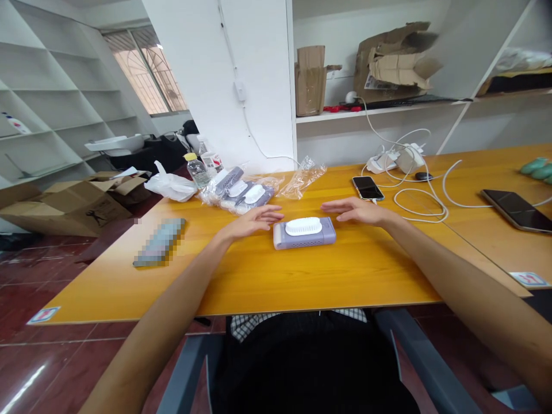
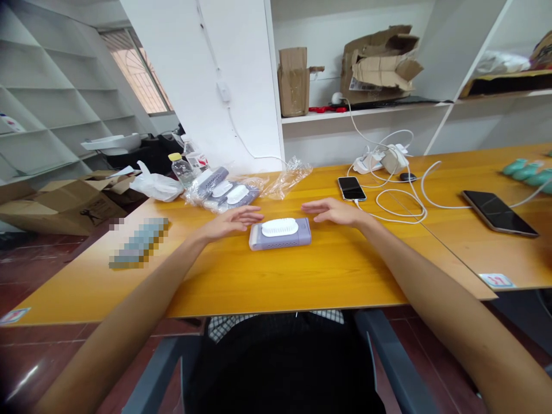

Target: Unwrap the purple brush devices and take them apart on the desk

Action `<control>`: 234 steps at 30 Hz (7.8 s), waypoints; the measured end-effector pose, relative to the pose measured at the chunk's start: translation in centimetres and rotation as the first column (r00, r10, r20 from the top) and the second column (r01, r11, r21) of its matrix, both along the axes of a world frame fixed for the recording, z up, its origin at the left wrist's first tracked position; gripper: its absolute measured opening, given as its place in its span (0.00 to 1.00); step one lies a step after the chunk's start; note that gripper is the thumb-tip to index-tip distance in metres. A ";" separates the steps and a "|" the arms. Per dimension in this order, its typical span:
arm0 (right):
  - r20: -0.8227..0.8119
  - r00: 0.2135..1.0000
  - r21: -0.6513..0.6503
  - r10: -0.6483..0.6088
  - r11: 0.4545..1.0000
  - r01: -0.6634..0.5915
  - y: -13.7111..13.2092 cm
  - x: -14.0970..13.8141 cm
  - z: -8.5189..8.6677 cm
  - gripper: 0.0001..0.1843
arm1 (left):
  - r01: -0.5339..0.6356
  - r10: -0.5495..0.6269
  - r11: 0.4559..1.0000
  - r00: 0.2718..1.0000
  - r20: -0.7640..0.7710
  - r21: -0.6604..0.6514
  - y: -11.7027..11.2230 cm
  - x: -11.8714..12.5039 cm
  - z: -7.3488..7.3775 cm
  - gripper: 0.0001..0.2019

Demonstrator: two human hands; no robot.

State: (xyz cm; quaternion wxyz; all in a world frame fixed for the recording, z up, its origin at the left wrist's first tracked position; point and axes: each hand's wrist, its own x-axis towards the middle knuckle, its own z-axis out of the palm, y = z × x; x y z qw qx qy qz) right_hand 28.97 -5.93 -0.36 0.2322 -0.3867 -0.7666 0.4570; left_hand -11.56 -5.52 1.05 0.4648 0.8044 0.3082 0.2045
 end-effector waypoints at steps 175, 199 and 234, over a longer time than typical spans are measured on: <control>0.423 0.906 0.304 0.027 0.938 -0.170 -2.8 -2.8 0.7 0.46 | 0.053 0.109 0.895 0.938 -0.330 0.444 -5.4 5.1 0.2 0.37; 0.136 0.984 0.554 -0.119 0.832 0.024 -5.7 -3.6 -1.9 0.38 | -0.052 0.282 0.791 0.915 -0.288 0.609 -6.4 4.5 -1.3 0.32; 0.174 0.980 0.524 -0.096 0.852 -0.010 -5.4 -3.6 -1.7 0.42 | 0.000 0.160 0.893 0.934 -0.319 0.449 -5.6 3.0 0.5 0.35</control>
